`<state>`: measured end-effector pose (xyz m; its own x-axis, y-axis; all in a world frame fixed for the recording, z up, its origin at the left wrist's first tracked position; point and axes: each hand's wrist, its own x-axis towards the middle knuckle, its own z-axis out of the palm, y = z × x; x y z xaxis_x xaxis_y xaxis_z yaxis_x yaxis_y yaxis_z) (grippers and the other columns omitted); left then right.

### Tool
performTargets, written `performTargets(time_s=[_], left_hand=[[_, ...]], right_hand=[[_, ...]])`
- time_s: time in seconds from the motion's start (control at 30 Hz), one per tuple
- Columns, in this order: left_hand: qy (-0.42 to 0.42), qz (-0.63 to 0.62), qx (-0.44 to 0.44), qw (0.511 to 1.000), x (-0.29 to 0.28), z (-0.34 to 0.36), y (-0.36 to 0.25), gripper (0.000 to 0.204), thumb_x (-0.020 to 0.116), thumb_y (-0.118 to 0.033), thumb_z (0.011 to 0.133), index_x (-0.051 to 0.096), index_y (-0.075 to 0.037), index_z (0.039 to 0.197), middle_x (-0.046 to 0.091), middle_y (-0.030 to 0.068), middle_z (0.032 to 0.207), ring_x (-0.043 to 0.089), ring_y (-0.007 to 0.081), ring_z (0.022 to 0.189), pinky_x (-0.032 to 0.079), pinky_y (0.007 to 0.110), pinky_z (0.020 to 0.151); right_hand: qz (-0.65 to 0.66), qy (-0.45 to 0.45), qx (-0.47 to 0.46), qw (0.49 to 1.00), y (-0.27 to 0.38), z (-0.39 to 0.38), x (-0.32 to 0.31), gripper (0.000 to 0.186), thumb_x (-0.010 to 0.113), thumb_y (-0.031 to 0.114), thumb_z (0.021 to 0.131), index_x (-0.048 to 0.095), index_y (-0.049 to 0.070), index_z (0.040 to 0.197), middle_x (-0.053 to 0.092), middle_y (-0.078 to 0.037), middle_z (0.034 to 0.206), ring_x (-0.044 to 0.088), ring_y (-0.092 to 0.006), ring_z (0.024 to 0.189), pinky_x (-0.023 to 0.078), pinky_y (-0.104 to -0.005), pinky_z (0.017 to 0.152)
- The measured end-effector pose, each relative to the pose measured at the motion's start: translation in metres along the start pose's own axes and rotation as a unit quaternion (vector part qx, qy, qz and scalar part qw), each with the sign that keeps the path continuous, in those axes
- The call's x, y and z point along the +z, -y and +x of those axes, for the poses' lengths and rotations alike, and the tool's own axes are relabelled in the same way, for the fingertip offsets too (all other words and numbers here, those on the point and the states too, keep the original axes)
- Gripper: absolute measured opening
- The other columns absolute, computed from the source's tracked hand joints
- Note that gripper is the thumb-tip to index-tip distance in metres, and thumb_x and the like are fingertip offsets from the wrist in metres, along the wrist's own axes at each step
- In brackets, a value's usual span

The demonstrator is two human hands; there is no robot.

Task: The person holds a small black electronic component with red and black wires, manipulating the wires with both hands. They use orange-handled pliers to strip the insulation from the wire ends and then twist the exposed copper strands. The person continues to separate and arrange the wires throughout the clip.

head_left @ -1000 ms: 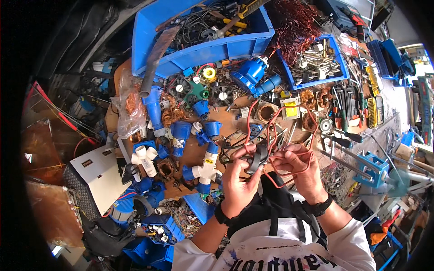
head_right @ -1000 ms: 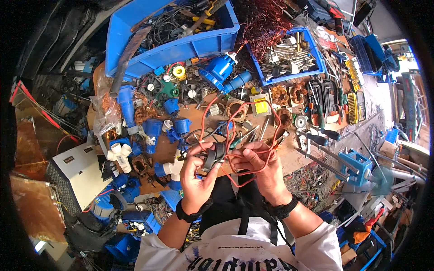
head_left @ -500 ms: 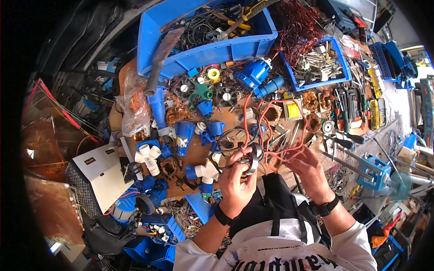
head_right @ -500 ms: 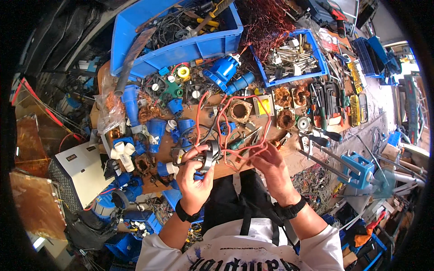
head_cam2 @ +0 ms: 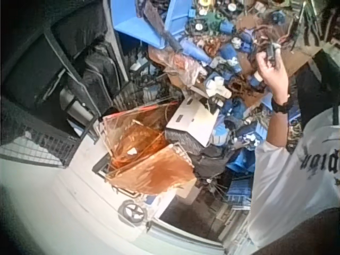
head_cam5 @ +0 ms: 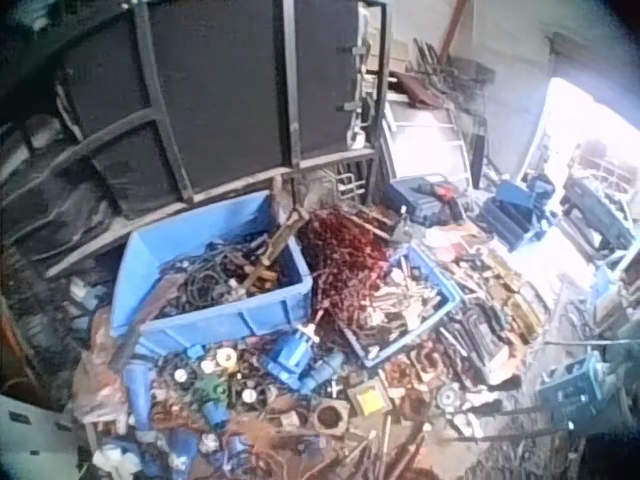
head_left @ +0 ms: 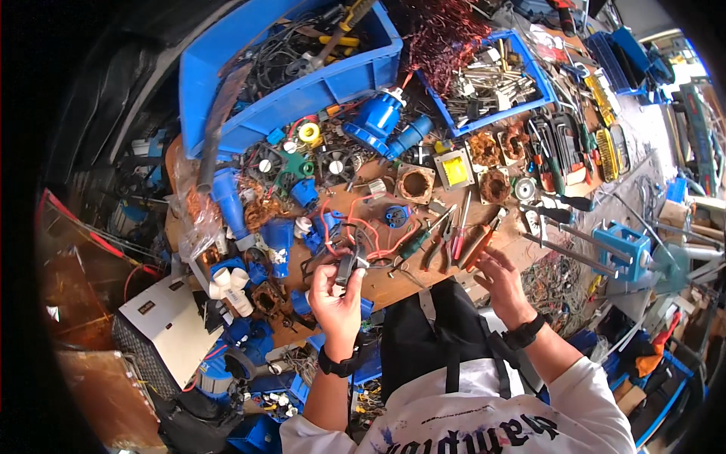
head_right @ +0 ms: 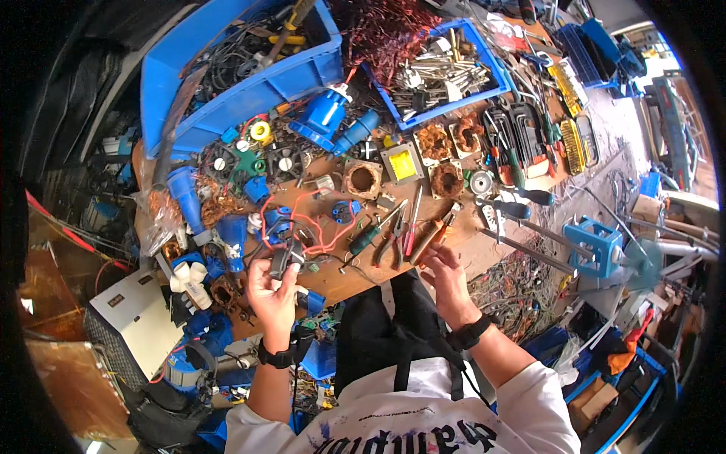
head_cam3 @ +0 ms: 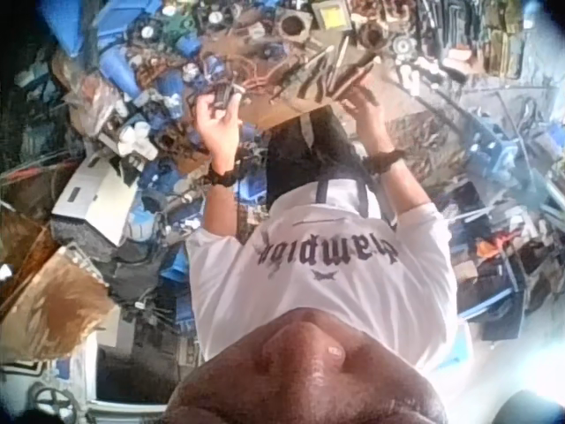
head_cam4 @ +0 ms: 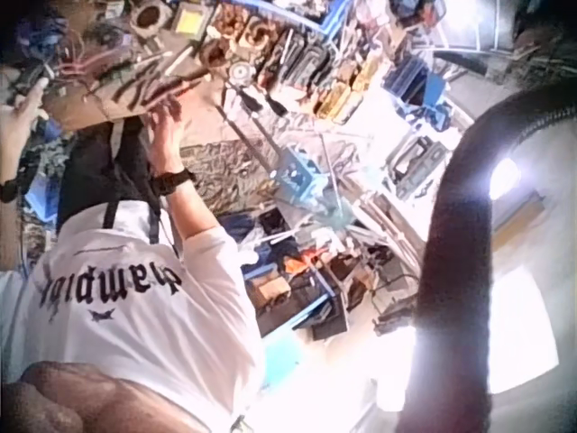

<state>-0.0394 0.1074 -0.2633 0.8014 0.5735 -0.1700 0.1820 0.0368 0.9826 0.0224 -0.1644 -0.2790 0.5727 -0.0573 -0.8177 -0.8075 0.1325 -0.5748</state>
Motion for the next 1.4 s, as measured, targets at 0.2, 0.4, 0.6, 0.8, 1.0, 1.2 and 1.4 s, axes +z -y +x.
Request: performTargets(time_s=[0.2, 0.4, 0.6, 0.8, 1.0, 1.2, 1.4], left_hand=[[0.028, 0.134, 0.019, 0.990, 0.011, 0.000, 0.046, 0.019, 0.070, 0.006, 0.079, 0.053, 0.000, 0.088, 0.063, 0.0132, 0.107, 0.061, 0.0170, 0.092, 0.049, 0.028, 0.078], [0.090, 0.255, 0.102, 0.957, 0.032, 0.007, 0.070, 0.016, 0.069, 0.005, 0.078, 0.055, -0.001, 0.084, 0.062, 0.0145, 0.110, 0.061, 0.0202, 0.094, 0.049, 0.030, 0.078], [0.149, 0.392, 0.060, 0.906, 0.038, -0.002, 0.092, 0.026, 0.073, -0.006, 0.077, 0.054, -0.004, 0.095, 0.060, 0.0178, 0.110, 0.058, 0.0367, 0.097, 0.047, 0.044, 0.083], [0.176, 0.443, 0.058, 0.877, 0.044, -0.006, 0.104, 0.030, 0.071, -0.011, 0.080, 0.053, -0.003, 0.102, 0.058, 0.0189, 0.116, 0.057, 0.0371, 0.103, 0.047, 0.042, 0.086], [0.186, 0.362, 0.005, 0.913, 0.032, -0.008, 0.098, 0.036, 0.070, -0.011, 0.081, 0.053, -0.002, 0.112, 0.061, 0.0190, 0.107, 0.058, 0.0361, 0.101, 0.046, 0.041, 0.088], [0.223, 0.204, -0.129, 0.944, 0.015, -0.009, 0.098, 0.030, 0.056, -0.001, 0.090, 0.055, 0.002, 0.119, 0.061, 0.0134, 0.113, 0.058, 0.0199, 0.107, 0.046, 0.032, 0.092], [0.203, 0.207, -0.184, 0.939, 0.016, -0.003, 0.080, 0.025, 0.052, -0.002, 0.093, 0.058, 0.001, 0.117, 0.063, 0.0145, 0.109, 0.065, 0.0188, 0.088, 0.056, 0.031, 0.076]], right_hand=[[-0.039, -0.034, 0.033, 0.998, -0.055, 0.036, -0.024, 0.051, 0.063, 0.020, 0.088, 0.043, 0.005, 0.133, 0.055, -0.008, 0.122, 0.053, -0.0183, 0.110, 0.041, -0.0386, 0.092], [-0.018, -0.072, -0.008, 0.997, -0.075, 0.065, -0.020, 0.059, 0.063, 0.026, 0.090, 0.035, 0.005, 0.136, 0.055, -0.007, 0.119, 0.052, -0.0181, 0.107, 0.039, -0.0383, 0.092], [0.012, -0.145, -0.013, 0.989, -0.089, 0.081, -0.023, 0.048, 0.068, 0.016, 0.086, 0.038, 0.002, 0.121, 0.059, -0.007, 0.101, 0.056, -0.0137, 0.086, 0.046, -0.0274, 0.077], [0.015, -0.153, 0.047, 0.987, -0.093, 0.093, -0.031, 0.049, 0.069, 0.018, 0.086, 0.037, 0.005, 0.121, 0.059, -0.005, 0.102, 0.057, -0.0124, 0.084, 0.045, -0.0277, 0.073], [-0.023, -0.131, 0.080, 0.988, -0.093, 0.101, -0.040, 0.046, 0.066, 0.019, 0.088, 0.040, 0.005, 0.123, 0.060, -0.007, 0.105, 0.059, -0.0150, 0.086, 0.047, -0.0287, 0.072], [-0.037, -0.075, 0.067, 0.994, -0.089, 0.104, -0.042, 0.023, 0.060, 0.012, 0.087, 0.056, 0.007, 0.108, 0.061, -0.002, 0.091, 0.058, -0.0118, 0.074, 0.045, -0.0255, 0.064], [0.041, -0.071, 0.073, 0.994, -0.071, 0.093, -0.039, 0.006, 0.056, 0.010, 0.084, 0.057, 0.011, 0.090, 0.055, 0.000, 0.071, 0.051, -0.0104, 0.058, 0.040, -0.0236, 0.051]])
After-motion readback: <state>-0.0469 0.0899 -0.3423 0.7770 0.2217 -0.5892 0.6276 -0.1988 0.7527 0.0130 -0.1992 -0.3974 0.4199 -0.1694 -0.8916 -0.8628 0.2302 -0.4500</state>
